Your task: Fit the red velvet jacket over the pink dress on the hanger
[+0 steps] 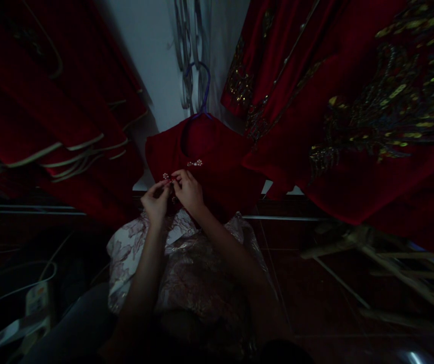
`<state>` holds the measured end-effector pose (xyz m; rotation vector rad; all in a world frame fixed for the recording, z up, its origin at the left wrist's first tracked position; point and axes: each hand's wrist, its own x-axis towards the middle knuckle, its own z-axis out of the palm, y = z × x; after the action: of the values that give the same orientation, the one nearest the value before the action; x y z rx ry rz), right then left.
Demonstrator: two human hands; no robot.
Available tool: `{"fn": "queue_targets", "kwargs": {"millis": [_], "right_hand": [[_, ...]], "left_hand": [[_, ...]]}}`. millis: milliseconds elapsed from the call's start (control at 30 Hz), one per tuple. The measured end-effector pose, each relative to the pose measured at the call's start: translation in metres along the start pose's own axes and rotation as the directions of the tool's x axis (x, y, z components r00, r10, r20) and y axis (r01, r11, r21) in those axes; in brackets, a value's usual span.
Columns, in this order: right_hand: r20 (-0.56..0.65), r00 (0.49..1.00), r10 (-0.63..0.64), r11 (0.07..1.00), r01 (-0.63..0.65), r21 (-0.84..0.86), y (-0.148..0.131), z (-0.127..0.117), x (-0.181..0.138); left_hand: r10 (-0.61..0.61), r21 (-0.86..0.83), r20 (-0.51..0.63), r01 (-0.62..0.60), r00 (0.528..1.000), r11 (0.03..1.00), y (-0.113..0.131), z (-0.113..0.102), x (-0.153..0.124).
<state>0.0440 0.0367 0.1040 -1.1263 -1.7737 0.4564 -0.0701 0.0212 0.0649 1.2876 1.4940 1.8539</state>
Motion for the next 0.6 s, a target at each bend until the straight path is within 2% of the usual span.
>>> {"fn": "queue_targets", "kwargs": {"millis": [167,267,367,467,600], "right_hand": [[-0.024,1.000,0.020,0.999,-0.019,0.041,0.005,0.003,0.003],[0.033,0.998,0.055,0.984,-0.059,0.166,0.005,-0.002,0.003],[0.204,0.976,0.078,0.959,-0.129,0.253,0.010,-0.021,-0.011],[0.356,0.926,0.127,0.961,-0.204,0.187,0.029,-0.048,-0.042],[0.393,0.872,0.293,0.925,-0.362,0.114,0.057,-0.078,-0.082]], "left_hand": [[0.033,0.092,0.175,-0.050,0.984,0.995,-0.003,-0.005,0.018],[0.043,0.067,0.197,-0.057,0.980,0.996,-0.012,-0.002,0.014],[0.046,0.120,0.147,-0.064,0.988,0.991,-0.029,0.002,-0.012],[0.084,0.351,0.064,-0.102,0.994,0.931,-0.045,0.004,-0.049],[0.105,0.387,0.010,-0.101,0.994,0.917,-0.050,0.002,-0.078]]}}
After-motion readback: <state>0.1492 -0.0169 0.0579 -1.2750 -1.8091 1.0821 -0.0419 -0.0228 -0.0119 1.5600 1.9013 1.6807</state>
